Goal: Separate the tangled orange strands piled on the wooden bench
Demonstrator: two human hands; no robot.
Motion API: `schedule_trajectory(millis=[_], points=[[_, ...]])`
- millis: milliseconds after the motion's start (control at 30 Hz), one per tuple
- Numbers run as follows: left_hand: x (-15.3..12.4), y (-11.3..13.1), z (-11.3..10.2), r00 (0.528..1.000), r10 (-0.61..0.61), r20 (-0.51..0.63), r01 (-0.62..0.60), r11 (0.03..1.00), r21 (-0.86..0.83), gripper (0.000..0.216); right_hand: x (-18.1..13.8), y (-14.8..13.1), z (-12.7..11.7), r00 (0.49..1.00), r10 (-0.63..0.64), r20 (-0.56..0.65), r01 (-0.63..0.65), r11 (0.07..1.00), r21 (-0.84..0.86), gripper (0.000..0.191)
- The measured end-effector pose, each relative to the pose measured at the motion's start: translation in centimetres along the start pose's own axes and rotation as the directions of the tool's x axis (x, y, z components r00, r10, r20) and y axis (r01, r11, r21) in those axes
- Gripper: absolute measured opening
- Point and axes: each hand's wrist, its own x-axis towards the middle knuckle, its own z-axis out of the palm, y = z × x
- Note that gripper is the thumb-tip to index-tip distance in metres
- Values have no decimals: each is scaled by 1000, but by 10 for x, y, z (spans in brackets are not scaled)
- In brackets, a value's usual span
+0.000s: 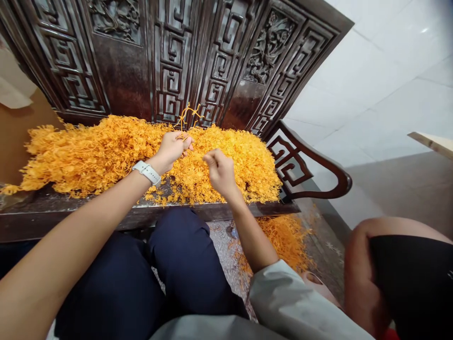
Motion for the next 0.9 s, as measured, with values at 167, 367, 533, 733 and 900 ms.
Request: schedule_trajectory(millis=[167, 367, 533, 733, 900], points=[[-6, 3, 30, 998, -56, 33, 54, 996, 77, 17, -33, -29, 8, 972, -233, 6, 228, 942, -245, 24], [35, -8, -6, 940, 29, -340, 6, 995, 102, 22, -109, -65, -21, 946, -189, -263, 165, 980, -110, 28], [49, -8, -47, 953, -64, -297, 8, 983, -185, 16, -90, -43, -43, 941, 37, -336, -83, 989, -126, 32], [20, 11, -13, 996, -25, 80, 43, 970, -239, 5, -17, 28, -54, 939, 293, -180, -312, 946, -88, 64], [3, 16, 15, 975, -19, 220, 65, 978, -201, 25, -3, 30, -17, 897, 440, 37, -391, 752, 531, 57]])
